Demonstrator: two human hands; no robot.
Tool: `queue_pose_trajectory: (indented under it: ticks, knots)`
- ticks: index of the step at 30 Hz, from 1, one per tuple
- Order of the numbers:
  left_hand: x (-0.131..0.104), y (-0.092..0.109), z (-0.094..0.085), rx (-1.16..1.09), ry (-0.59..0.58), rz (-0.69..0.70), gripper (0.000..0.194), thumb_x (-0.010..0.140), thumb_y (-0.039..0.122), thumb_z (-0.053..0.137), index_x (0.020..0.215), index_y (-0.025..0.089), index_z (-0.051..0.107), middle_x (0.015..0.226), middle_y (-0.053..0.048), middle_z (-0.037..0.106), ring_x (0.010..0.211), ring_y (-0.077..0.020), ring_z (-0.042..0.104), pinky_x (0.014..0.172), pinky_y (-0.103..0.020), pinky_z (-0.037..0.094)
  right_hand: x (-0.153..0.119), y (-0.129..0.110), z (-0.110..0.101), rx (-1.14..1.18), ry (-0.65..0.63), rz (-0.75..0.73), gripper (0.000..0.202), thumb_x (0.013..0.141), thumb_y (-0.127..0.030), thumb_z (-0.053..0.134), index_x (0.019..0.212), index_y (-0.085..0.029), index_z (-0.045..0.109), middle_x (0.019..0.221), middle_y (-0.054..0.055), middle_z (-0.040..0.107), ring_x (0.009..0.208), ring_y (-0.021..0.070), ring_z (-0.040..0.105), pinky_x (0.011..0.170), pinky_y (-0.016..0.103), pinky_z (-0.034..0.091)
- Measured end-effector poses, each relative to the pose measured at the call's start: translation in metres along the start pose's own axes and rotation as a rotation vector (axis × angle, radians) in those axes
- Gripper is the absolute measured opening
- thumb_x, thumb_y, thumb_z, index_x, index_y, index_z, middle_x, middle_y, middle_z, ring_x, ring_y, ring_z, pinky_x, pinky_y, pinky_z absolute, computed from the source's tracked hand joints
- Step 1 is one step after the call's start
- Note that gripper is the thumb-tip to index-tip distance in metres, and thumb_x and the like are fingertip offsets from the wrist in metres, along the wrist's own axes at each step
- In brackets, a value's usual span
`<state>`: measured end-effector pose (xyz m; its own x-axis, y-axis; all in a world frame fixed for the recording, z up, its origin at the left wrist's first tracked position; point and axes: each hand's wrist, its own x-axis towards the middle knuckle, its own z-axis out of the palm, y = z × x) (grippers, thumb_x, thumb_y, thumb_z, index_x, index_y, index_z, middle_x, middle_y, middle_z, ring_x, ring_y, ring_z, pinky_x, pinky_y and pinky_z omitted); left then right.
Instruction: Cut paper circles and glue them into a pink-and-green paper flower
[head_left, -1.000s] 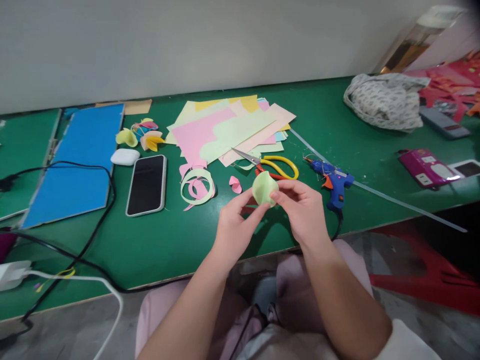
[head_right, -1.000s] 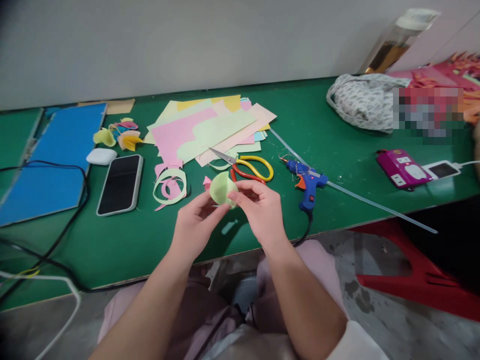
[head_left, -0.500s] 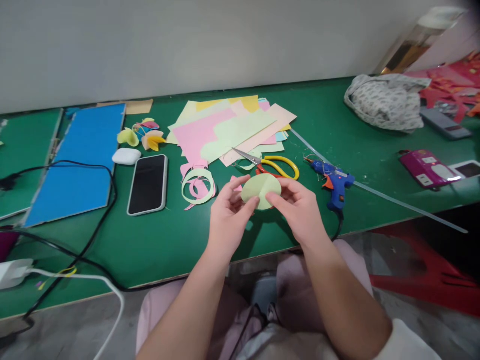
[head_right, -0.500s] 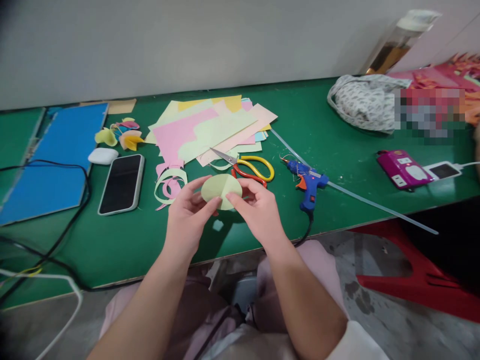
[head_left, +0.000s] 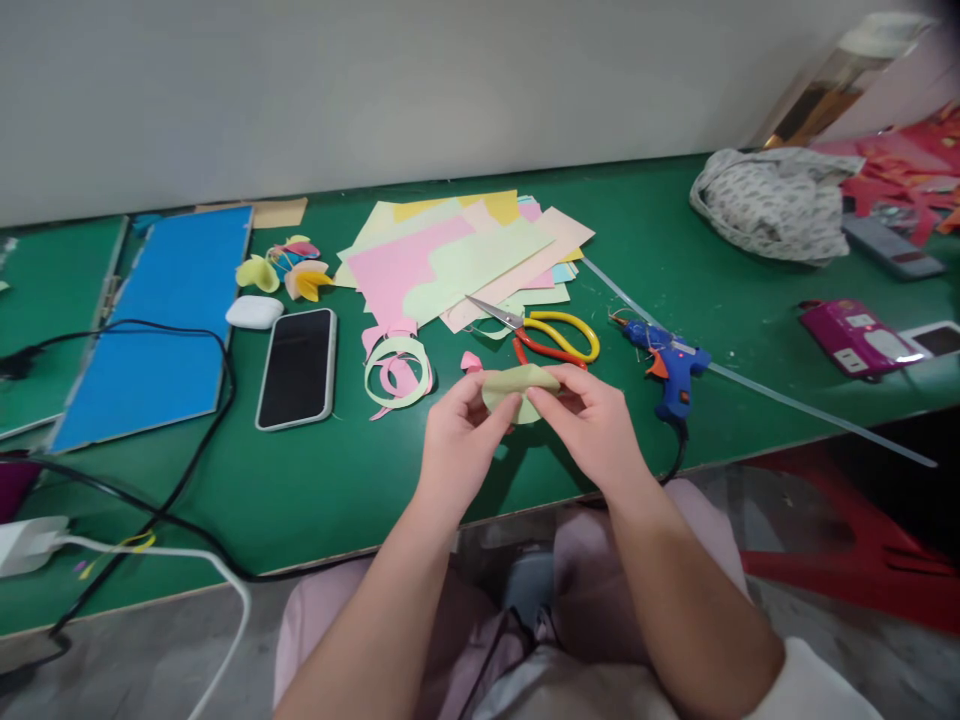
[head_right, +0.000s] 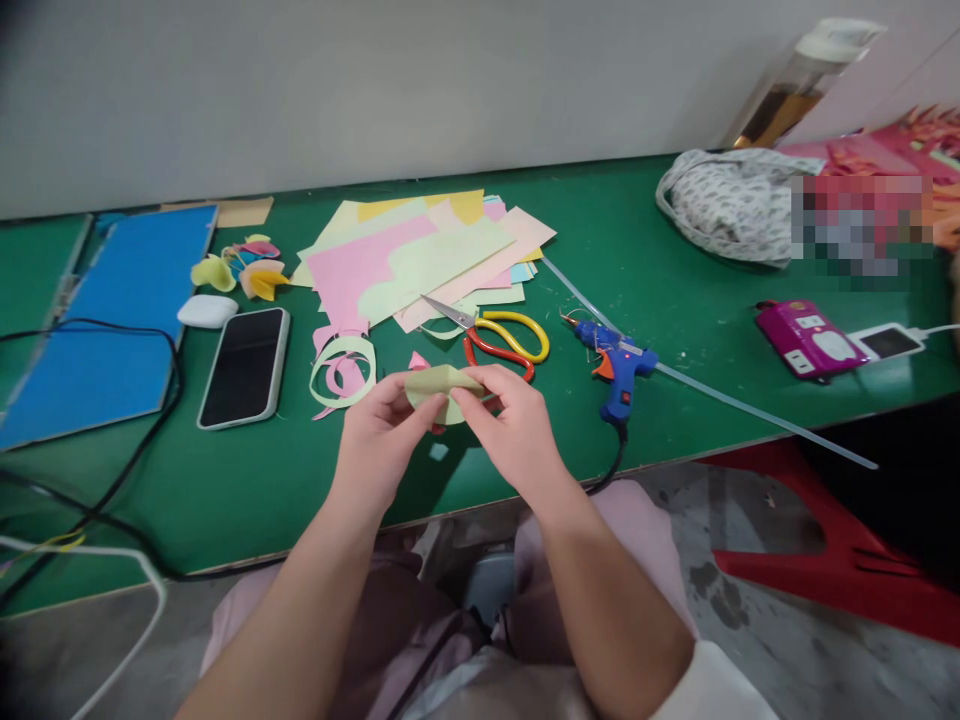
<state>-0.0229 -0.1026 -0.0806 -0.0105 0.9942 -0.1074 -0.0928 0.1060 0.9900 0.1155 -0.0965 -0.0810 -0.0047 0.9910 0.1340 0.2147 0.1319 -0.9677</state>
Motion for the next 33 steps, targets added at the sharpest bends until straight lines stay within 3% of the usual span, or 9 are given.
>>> queue_pose_trajectory:
  ticks: [3,6,11,15,17,21,25,29,33]
  knots:
    - [0.0,0.0,0.002,0.009,-0.018,0.035,0.024,0.072,0.024,0.071,0.093,0.018,0.061,0.077,0.001,0.067,0.066,-0.0112,0.061,0.06,-0.022,0.05,0.001,0.002,0.0,0.096,0.057,0.059,0.019,0.079,-0.028,0.066,0.098,-0.023,0.067,0.086,0.0,0.07,0.072,0.0145,0.064,0.062,0.026,0.055]
    - [0.001,-0.002,-0.001,0.14,0.037,0.176,0.008,0.076,0.017,0.064,0.083,0.018,0.061,0.075,0.001,0.065,0.065,-0.0107,0.061,0.061,-0.021,0.05,0.002,-0.001,0.0,0.224,0.09,0.108,0.031,0.078,-0.033,0.068,0.108,-0.025,0.064,0.077,-0.002,0.067,0.066,0.0125,0.061,0.058,0.024,0.055]
    - [0.0,0.009,-0.01,0.449,0.182,0.611,0.023,0.077,0.002,0.053,0.084,0.019,0.066,0.087,-0.003,0.069,0.083,-0.014,0.064,0.072,-0.025,0.052,0.008,-0.022,0.002,0.264,0.022,0.109,0.027,0.083,-0.046,0.06,0.093,-0.022,0.07,0.081,0.002,0.068,0.068,0.0137,0.062,0.058,0.025,0.054]
    - [0.001,0.03,-0.017,0.612,0.348,0.913,0.023,0.078,0.001,0.055,0.083,0.019,0.068,0.092,-0.005,0.068,0.088,-0.0144,0.064,0.078,-0.027,0.053,0.019,-0.05,0.008,0.118,-0.046,0.057,0.018,0.077,-0.035,0.068,0.088,-0.021,0.071,0.079,0.002,0.071,0.067,0.0145,0.063,0.062,0.027,0.053]
    - [0.003,0.045,-0.02,0.598,0.369,0.957,0.025,0.079,0.001,0.056,0.09,0.02,0.067,0.093,-0.004,0.068,0.087,-0.0141,0.065,0.077,-0.026,0.054,0.028,-0.066,0.011,0.081,-0.058,-0.005,0.016,0.078,-0.031,0.067,0.089,-0.021,0.071,0.08,0.002,0.072,0.067,0.0146,0.064,0.062,0.027,0.053]
    - [0.012,0.078,-0.027,0.466,0.367,0.907,0.041,0.077,0.001,0.059,0.111,0.023,0.061,0.092,-0.001,0.07,0.081,-0.0124,0.066,0.069,-0.022,0.053,0.051,-0.101,0.017,0.0,-0.062,-0.189,0.014,0.079,-0.024,0.065,0.091,-0.022,0.07,0.088,0.002,0.073,0.071,0.0142,0.067,0.065,0.027,0.054]
    - [0.019,0.103,-0.035,0.389,0.437,0.989,0.051,0.078,0.002,0.058,0.123,0.026,0.053,0.094,-0.001,0.069,0.087,-0.0141,0.066,0.076,-0.027,0.054,0.075,-0.135,0.028,-0.054,-0.077,-0.366,0.013,0.08,-0.02,0.065,0.091,-0.024,0.071,0.09,0.0,0.074,0.077,0.0129,0.067,0.067,0.024,0.053]
    - [0.023,0.103,-0.049,0.442,0.593,1.158,0.057,0.078,0.001,0.059,0.128,0.026,0.049,0.102,-0.002,0.069,0.1,-0.0161,0.063,0.09,-0.032,0.052,0.091,-0.154,0.045,-0.032,-0.229,-0.391,0.011,0.081,-0.022,0.064,0.089,-0.024,0.073,0.092,0.0,0.074,0.081,0.0144,0.068,0.069,0.026,0.054]
    - [0.025,0.095,-0.062,0.527,0.735,1.207,0.052,0.077,-0.001,0.06,0.122,0.023,0.055,0.104,-0.003,0.067,0.101,-0.0169,0.062,0.09,-0.034,0.052,0.1,-0.156,0.063,0.099,-0.453,-0.295,0.016,0.083,-0.026,0.062,0.093,-0.025,0.074,0.093,0.002,0.074,0.084,0.0156,0.068,0.072,0.028,0.057]
